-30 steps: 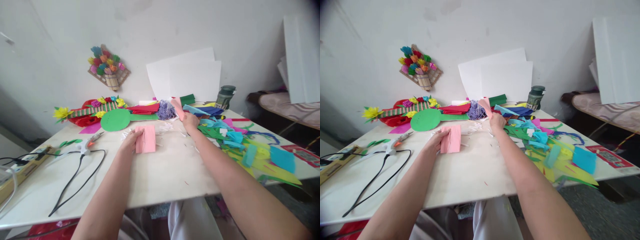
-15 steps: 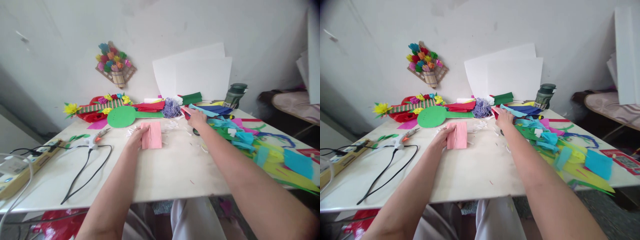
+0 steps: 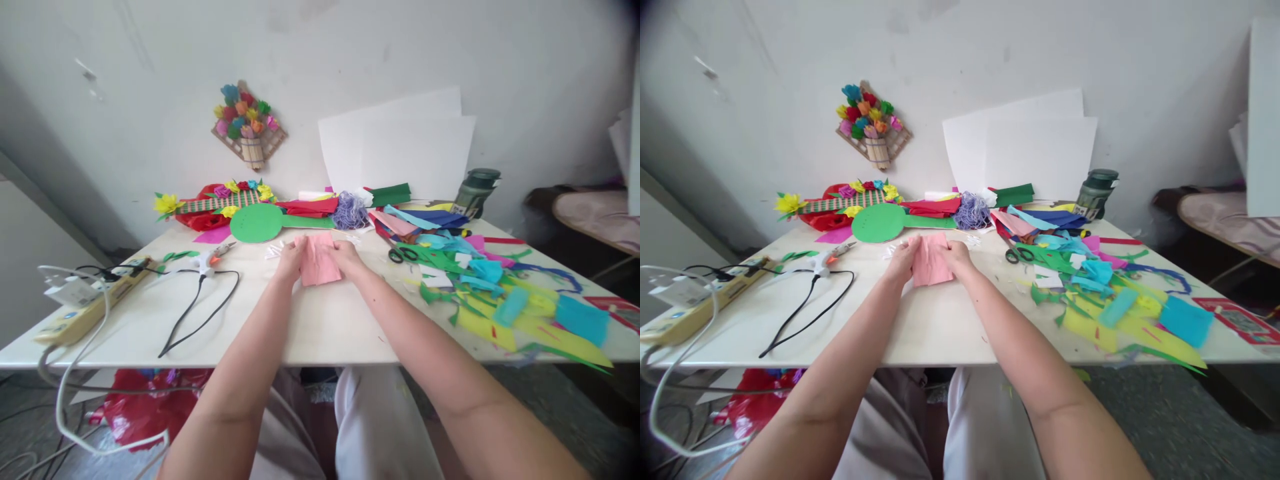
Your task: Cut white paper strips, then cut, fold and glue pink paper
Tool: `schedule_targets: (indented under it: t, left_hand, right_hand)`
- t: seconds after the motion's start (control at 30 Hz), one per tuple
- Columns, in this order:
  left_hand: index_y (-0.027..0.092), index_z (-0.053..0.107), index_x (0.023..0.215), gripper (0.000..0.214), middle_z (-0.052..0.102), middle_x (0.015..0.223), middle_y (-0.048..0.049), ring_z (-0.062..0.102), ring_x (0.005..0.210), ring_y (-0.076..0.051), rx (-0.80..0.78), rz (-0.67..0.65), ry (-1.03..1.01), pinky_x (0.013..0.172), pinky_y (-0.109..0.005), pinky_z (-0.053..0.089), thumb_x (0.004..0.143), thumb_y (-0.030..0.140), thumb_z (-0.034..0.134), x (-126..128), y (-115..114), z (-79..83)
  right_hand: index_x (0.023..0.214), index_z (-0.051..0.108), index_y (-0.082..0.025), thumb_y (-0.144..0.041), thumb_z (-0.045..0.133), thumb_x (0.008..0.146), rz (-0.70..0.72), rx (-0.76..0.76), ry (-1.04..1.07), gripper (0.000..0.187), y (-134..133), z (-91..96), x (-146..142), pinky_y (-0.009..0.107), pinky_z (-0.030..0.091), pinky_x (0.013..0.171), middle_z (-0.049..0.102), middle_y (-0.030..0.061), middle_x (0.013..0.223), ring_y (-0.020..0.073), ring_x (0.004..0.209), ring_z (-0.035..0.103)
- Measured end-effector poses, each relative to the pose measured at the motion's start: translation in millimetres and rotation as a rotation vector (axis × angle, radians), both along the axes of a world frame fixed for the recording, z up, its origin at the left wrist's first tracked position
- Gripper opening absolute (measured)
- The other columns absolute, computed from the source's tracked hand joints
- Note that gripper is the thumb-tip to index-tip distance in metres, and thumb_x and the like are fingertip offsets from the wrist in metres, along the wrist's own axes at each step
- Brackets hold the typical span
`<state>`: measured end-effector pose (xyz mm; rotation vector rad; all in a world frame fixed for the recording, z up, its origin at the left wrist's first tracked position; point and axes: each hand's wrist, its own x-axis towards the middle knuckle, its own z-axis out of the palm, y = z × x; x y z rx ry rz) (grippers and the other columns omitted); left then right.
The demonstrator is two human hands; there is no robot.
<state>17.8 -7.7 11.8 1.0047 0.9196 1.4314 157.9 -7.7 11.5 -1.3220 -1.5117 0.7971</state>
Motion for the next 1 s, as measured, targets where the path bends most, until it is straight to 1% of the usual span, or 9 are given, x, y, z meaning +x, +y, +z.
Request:
schedule_targets:
  t: [0.1,0.23,0.37,0.47,0.57,0.63,0.77,0.9,1.0]
  left_hand:
    - [0.012,0.058,0.072,0.03,0.061,0.061,-0.0023,0.059,0.06,-0.015,0.012,-0.127,-0.003,0.056,-0.025,0.047,0.06,0.037,0.07,-2,-8,4.5]
    - [0.013,0.057,0.083,0.033,0.061,0.066,-0.0018,0.059,0.059,-0.013,-0.04,-0.275,0.054,0.059,-0.028,0.05,0.058,0.027,0.073,-11,-19,12.4]
    - [0.021,0.048,0.119,0.065,0.062,0.076,-0.0013,0.06,0.065,-0.013,0.014,-0.338,0.172,0.059,-0.026,0.048,0.058,0.022,0.073,-18,-27,16.9]
    - [0.027,0.04,0.13,0.08,0.062,0.09,-0.0025,0.059,0.07,-0.011,0.093,-0.403,0.224,0.06,-0.022,0.043,0.058,0.022,0.073,-20,-30,17.7]
    - [0.024,0.054,0.121,0.067,0.063,0.093,-0.0033,0.057,0.071,-0.011,0.124,-0.419,0.313,0.063,-0.023,0.042,0.057,0.025,0.075,-19,-30,16.6]
    - [0.016,0.066,0.101,0.048,0.064,0.082,-0.0036,0.056,0.069,-0.012,0.117,-0.397,0.383,0.063,-0.024,0.041,0.055,0.028,0.075,-18,-29,14.8]
    - [0.011,0.067,0.067,0.029,0.056,0.057,0.0005,0.047,0.055,-0.008,0.125,-0.291,0.475,0.053,-0.022,0.034,0.054,0.037,0.074,-17,-25,10.6]
    - [0.012,0.062,0.064,0.032,0.053,0.054,0.0021,0.042,0.049,-0.007,0.116,-0.165,0.539,0.047,-0.021,0.029,0.055,0.042,0.072,-23,-20,7.3]
    - [0.014,0.06,0.066,0.032,0.053,0.056,0.0023,0.042,0.049,-0.008,0.088,-0.07,0.5,0.046,-0.021,0.029,0.057,0.043,0.07,-27,-18,6.5]
  right_hand:
    - [0.051,0.038,-0.019,-0.052,0.052,0.067,-0.028,0.062,0.155,0.039,-2,-1.4,4,0.023,0.023,0.047,0.032,-0.0065,0.047,0.0081,0.048,0.03]
    - [0.049,0.039,-0.019,-0.05,0.046,0.073,-0.021,0.179,0.061,0.04,-2,2.6,15,0.024,0.024,0.05,0.035,-0.005,0.048,0.0094,0.052,0.033]
    - [0.049,0.04,-0.019,-0.052,0.045,0.074,0.06,0.153,-0.045,0.042,-1,3.1,21,0.024,0.024,0.05,0.037,-0.0051,0.048,0.0093,0.051,0.033]
    - [0.052,0.044,-0.018,-0.053,0.048,0.072,0.182,0.098,-0.098,0.041,-2,1.7,20,0.024,0.024,0.049,0.039,-0.0054,0.049,0.0086,0.05,0.033]
    - [0.053,0.047,-0.016,-0.057,0.049,0.07,0.307,0.059,-0.161,0.044,-3,-0.3,19,0.023,0.023,0.048,0.038,-0.0057,0.048,0.0079,0.049,0.033]
    - [0.053,0.048,-0.016,-0.058,0.051,0.068,0.378,0.017,-0.189,0.045,-4,-1.2,19,0.023,0.023,0.048,0.037,-0.0059,0.047,0.0075,0.049,0.033]
    - [0.058,0.053,-0.015,-0.056,0.055,0.066,0.433,-0.073,-0.121,0.042,-8,2.4,17,0.022,0.028,0.049,0.045,-0.0043,0.053,0.0082,0.052,0.039]
    - [0.069,0.061,-0.015,-0.057,0.054,0.068,0.401,-0.126,0.064,0.042,-15,12.7,19,0.024,0.038,0.058,0.058,0.0006,0.066,0.0127,0.064,0.051]
    - [0.072,0.065,-0.015,-0.057,0.056,0.068,0.473,-0.075,0.074,0.043,-19,18.6,25,0.029,0.042,0.066,0.062,0.0027,0.071,0.017,0.072,0.055]
